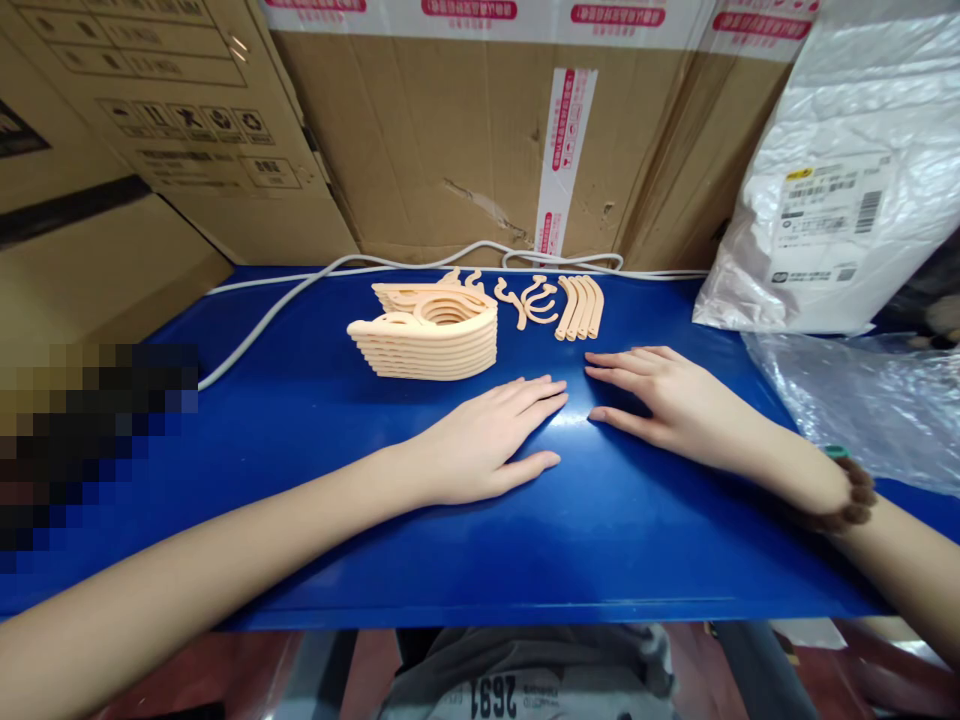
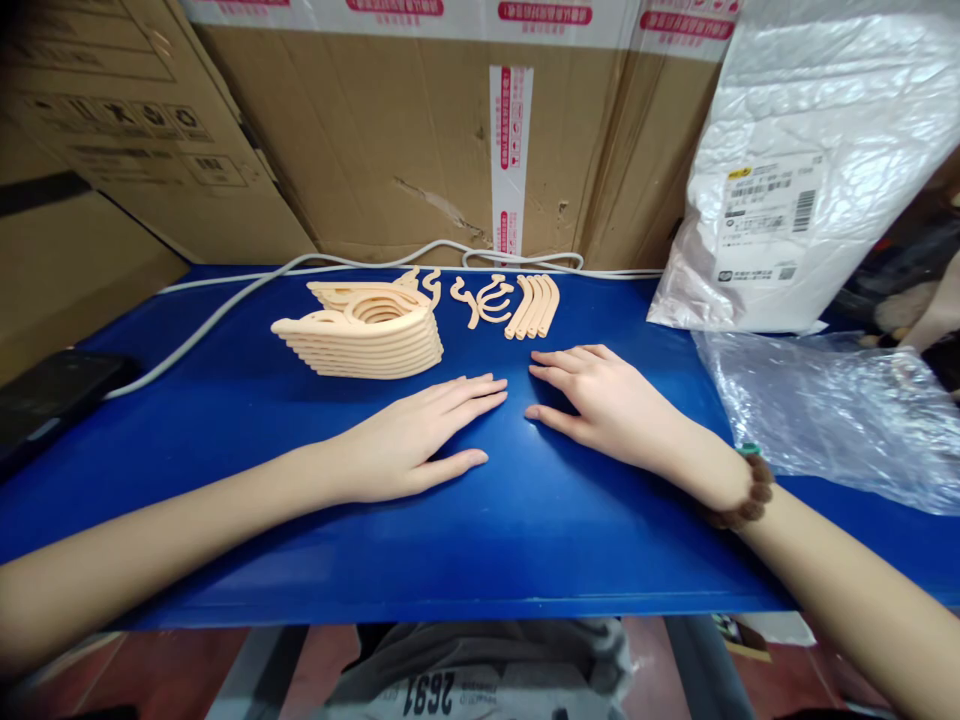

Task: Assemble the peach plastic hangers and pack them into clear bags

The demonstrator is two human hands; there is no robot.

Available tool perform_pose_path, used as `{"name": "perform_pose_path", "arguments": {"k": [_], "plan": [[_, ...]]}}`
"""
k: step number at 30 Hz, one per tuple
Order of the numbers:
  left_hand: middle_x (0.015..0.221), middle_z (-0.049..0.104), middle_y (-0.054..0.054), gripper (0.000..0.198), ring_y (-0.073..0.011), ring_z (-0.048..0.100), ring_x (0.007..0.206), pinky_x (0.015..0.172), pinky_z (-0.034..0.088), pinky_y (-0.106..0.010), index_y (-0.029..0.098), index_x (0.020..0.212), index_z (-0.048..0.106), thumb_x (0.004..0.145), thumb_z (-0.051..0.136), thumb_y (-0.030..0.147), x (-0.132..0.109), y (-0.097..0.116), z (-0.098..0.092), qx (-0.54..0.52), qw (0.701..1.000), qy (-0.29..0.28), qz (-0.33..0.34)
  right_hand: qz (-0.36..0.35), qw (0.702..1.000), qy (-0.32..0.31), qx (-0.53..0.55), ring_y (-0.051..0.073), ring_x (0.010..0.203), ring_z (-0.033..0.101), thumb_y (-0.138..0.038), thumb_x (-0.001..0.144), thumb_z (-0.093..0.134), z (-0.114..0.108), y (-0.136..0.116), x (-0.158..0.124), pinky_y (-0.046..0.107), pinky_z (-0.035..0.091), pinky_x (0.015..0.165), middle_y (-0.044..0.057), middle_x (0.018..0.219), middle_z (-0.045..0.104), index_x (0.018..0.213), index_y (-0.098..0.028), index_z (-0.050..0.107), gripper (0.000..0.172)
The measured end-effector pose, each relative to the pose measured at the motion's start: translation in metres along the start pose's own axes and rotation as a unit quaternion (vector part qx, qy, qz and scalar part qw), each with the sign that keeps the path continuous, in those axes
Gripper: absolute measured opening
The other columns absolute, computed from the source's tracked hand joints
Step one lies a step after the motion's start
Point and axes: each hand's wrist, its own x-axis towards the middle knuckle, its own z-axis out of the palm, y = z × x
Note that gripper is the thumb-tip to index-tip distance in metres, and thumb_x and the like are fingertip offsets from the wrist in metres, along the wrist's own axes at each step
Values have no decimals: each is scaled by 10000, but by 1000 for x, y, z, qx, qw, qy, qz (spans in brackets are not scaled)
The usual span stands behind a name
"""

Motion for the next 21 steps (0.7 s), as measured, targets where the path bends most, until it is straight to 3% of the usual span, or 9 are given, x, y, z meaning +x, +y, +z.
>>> {"name": "perform_pose_path", "arguments": {"k": [6, 10, 15, 19, 21], "plan": [[1576, 344, -132, 591, -257, 289, 1477, 1214, 266, -436, 131, 1483, 371, 1015, 381, 491, -2, -2, -3, 10, 1000, -10, -4, 2, 1000, 20, 10, 265, 1154, 622, -354, 1007, 417, 0, 6, 7, 475, 450, 995, 124, 1298, 654, 1250, -167, 636, 377], [1575, 343, -137, 596, -269, 298, 1472, 1216, 263, -442, 108, 1478, 382, 1016, 384, 485, -1, -2, -1, 18, 1000, -14, 0, -18, 999, 32, 9, 282, 1153, 611, -302, 1002, 397, -7, 15, 32, 480, 473, 952, 135, 1290, 637, 1269, -182, 607, 360], [1560, 370, -147, 574, -276, 300, 1471, 1209, 284, -451, 110, 1462, 403, 1016, 390, 471, 0, -4, -2, 11, 1000, -7, 11, -88, 995, 30, 37, 264, 1168, 586, -230, 985, 370, -9, 30, 101, 443, 466, 984, 127, 1271, 622, 1264, -182, 606, 369], [1563, 367, -135, 572, -279, 308, 1467, 1208, 286, -444, 116, 1462, 400, 1014, 396, 471, 0, -4, -2, 15, 1000, -8, 9, -105, 993, 21, 45, 230, 1114, 592, -188, 976, 349, 7, 31, 167, 391, 468, 945, 104, 1219, 627, 1229, -172, 621, 372], [1563, 369, -129, 573, -275, 310, 1466, 1210, 282, -435, 117, 1463, 398, 1012, 403, 470, 0, -4, -2, 15, 1000, -6, 7, -119, 991, 31, 55, 197, 1162, 565, -178, 985, 331, 16, 26, 194, 366, 437, 996, 80, 1255, 622, 1244, -197, 614, 384]]}}
